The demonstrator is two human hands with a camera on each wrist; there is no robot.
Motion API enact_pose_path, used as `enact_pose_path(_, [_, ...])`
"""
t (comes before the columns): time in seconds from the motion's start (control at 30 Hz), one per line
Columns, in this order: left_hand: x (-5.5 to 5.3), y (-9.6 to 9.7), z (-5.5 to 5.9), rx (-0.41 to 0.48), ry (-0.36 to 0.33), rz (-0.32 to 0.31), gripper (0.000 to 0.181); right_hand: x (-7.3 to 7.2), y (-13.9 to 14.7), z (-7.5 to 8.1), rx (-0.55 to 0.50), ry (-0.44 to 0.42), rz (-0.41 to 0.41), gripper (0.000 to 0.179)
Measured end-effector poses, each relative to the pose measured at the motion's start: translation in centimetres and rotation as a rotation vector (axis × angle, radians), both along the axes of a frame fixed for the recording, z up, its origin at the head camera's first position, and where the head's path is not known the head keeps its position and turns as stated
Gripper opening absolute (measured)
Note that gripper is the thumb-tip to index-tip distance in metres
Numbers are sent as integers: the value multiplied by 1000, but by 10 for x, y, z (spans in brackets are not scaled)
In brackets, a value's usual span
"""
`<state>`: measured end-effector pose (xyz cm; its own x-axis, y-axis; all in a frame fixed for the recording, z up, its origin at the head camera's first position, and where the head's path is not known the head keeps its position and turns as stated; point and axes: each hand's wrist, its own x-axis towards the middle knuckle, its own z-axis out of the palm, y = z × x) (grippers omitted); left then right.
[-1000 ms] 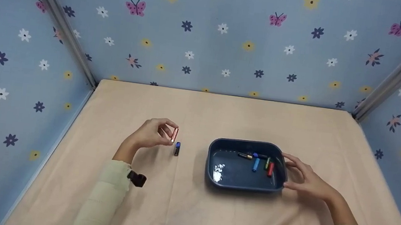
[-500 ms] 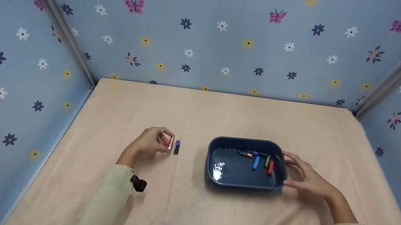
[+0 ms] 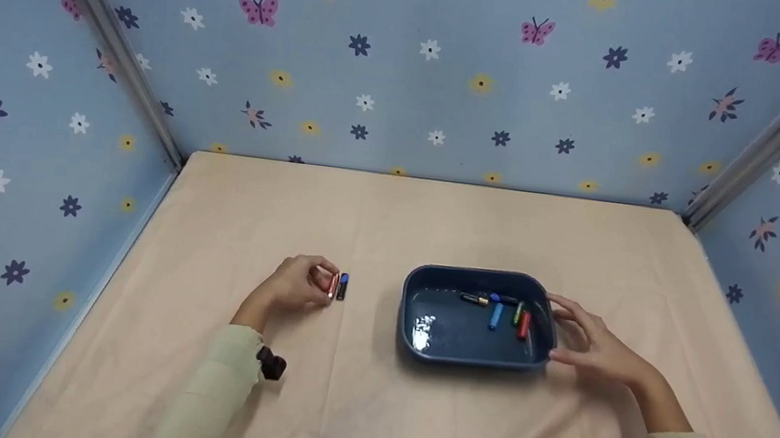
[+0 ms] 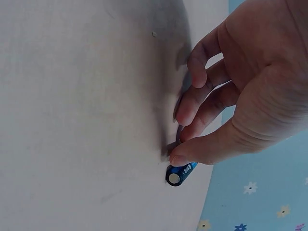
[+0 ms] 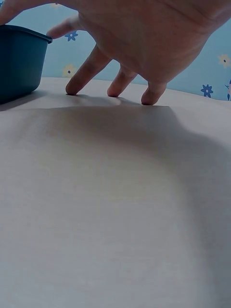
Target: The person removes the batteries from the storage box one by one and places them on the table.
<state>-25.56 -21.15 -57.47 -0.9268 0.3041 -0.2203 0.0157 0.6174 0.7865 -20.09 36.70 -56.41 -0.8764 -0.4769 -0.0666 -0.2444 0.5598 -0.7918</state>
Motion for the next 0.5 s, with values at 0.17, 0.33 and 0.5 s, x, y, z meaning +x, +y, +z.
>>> enact_pose_path(0.17, [-3, -1, -5, -1, 45, -24, 49, -1, 0, 0, 2, 13, 0, 93])
enact_pose_path(0.33, [2, 6, 4, -38, 28, 16, 52, -1, -1, -2, -24, 57, 31, 91])
enact_pose_path(0.5, [3, 8, 4, -50, 22, 30, 53, 0, 0, -2, -13, 49, 19, 91])
